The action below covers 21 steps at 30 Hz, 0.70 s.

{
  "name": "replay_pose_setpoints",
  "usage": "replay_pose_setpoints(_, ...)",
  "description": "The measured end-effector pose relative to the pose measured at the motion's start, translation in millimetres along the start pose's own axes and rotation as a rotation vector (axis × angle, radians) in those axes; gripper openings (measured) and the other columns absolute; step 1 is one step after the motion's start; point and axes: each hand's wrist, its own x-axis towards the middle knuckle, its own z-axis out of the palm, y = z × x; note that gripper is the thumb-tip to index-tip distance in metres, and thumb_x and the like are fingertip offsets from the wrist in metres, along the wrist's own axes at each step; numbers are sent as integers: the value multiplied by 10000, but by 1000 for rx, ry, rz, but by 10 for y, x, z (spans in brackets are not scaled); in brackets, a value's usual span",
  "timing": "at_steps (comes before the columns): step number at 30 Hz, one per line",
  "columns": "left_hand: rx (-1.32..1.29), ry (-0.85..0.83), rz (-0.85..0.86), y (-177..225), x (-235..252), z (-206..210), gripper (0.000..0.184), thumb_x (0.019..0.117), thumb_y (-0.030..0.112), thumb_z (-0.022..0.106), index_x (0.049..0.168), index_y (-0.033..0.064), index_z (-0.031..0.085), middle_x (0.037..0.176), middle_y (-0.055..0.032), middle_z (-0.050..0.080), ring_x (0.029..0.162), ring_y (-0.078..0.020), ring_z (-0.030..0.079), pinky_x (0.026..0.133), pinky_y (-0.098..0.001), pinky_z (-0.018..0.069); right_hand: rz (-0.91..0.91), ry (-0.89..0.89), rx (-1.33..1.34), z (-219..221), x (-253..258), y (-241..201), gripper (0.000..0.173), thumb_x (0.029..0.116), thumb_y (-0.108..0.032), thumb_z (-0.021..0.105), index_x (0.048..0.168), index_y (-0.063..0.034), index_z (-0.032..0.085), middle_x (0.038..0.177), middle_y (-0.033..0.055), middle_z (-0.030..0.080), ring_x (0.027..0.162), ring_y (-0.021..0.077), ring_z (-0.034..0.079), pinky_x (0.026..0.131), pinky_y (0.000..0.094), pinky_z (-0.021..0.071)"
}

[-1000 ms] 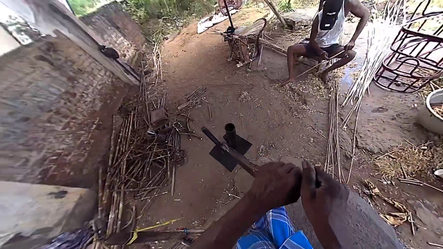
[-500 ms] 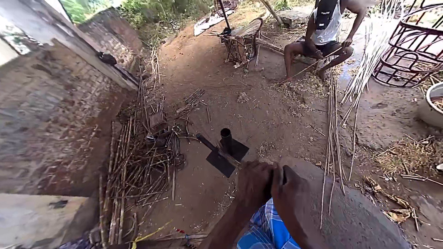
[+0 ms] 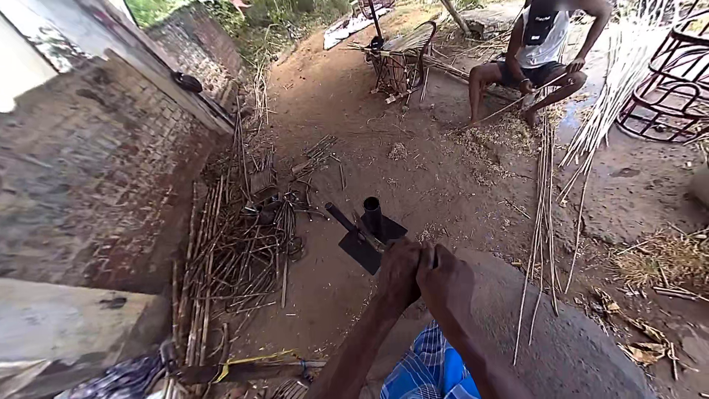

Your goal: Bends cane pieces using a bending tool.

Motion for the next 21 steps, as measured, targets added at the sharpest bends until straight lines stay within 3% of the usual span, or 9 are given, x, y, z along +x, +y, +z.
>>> replay_pose_setpoints(2, 55, -23, -96, -43, 95, 59, 237, 943, 179, 593, 777, 65, 718, 804, -67, 714, 882, -268, 688, 882, -468, 519, 16, -73, -19, 20, 188, -28, 470, 1072, -398, 429, 740, -105, 586, 594, 96, 568, 557, 303, 624, 460, 491, 460)
replay_pose_setpoints(5, 206, -246, -408, 9, 732, 256, 349, 996, 298, 579, 774, 58, 699, 779, -109, 702, 876, -305, 690, 856, -505, 507, 163, -329, 14, 38, 1097, 45, 505, 1074, -413, 437, 750, -71, 618, 717, 150, 628, 738, 351, 664, 615, 568, 488)
replay_pose_setpoints(8, 286, -264, -436, -11, 848, 362, 358, 992, 335, 554, 771, 84, 682, 787, -97, 699, 877, -297, 689, 830, -506, 493, 166, -311, 47, 123, 1260, 110, 523, 1067, -434, 441, 728, -75, 614, 717, 148, 628, 732, 347, 659, 618, 571, 486)
replay_pose_setpoints(10, 239, -220, -353, 54, 438, 174, 211, 921, 309, 662, 921, 109, 731, 980, -92, 691, 1055, -318, 630, 909, -530, 494, 97, -198, 57, 64, 682, 134, 527, 1073, -461, 406, 787, -85, 641, 715, 141, 629, 708, 349, 660, 594, 574, 508)
replay_pose_setpoints(12, 89, -192, -415, 132, -51, -161, 430, 842, 268, 774, 1221, 115, 642, 1346, -124, 567, 1301, -348, 507, 984, -560, 502, 12, -103, 85, -78, 100, 218, 529, 1079, -477, 382, 798, -97, 621, 636, 103, 577, 589, 308, 616, 506, 527, 497)
replay_pose_setpoints(13, -76, -149, -521, 122, -308, -282, 569, 816, 212, 786, 1335, 111, 578, 1453, -109, 510, 1343, -308, 493, 1013, -519, 515, -32, -39, 86, -170, -149, 292, 505, 1064, -452, 407, 764, -101, 613, 571, 65, 537, 519, 262, 583, 470, 480, 478)
replay_pose_setpoints(15, -526, 1, -820, 67, -739, -382, 623, 835, 115, 669, 1428, 94, 476, 1382, -65, 569, 1196, -204, 623, 866, -407, 600, -105, 91, 90, -389, -590, 494, 472, 1024, -401, 445, 680, -108, 581, 485, 2, 454, 415, 175, 495, 401, 389, 410)
replay_pose_setpoints(18, -1112, 11, -1258, 125, -876, -452, 500, 1055, 226, 584, 1476, 53, 377, 1092, -166, 704, 918, -277, 731, 725, -411, 613, -70, 87, 121, -802, -977, 761, 449, 1021, -367, 474, 659, -112, 550, 494, -34, 417, 409, 95, 423, 394, 314, 362)
replay_pose_setpoints(21, -1355, -130, -1343, 198, -660, -377, 422, 1066, 345, 563, 1371, 59, 512, 979, -177, 731, 831, -270, 734, 681, -369, 600, -22, 87, 116, -1133, -889, 845, 451, 1015, -333, 514, 633, -96, 544, 510, -37, 443, 436, 51, 434, 421, 271, 362)
